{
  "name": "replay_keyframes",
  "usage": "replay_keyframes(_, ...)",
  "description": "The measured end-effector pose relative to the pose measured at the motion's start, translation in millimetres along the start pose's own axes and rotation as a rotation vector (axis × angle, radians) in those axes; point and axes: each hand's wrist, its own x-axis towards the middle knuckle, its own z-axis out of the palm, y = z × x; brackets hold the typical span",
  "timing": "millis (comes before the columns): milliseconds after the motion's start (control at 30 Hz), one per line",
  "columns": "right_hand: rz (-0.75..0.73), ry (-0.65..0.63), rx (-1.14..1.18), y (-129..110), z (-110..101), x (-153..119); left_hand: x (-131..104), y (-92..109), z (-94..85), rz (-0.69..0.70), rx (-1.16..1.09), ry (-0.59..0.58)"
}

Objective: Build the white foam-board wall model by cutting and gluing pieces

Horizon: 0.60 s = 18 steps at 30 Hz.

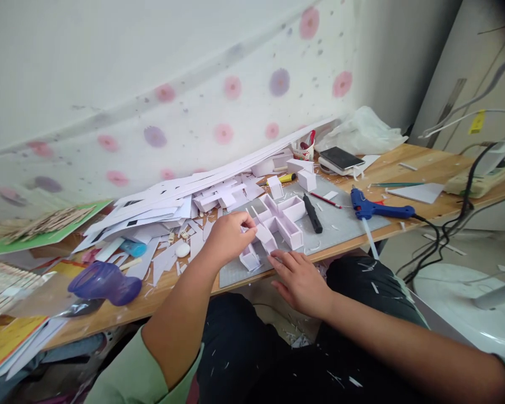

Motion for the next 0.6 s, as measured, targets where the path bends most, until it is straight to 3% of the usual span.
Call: replay_keyframes(600,0.087,0.012,-0.102,1,14,7,8,8,2.4,0.054,0.133,-0.033)
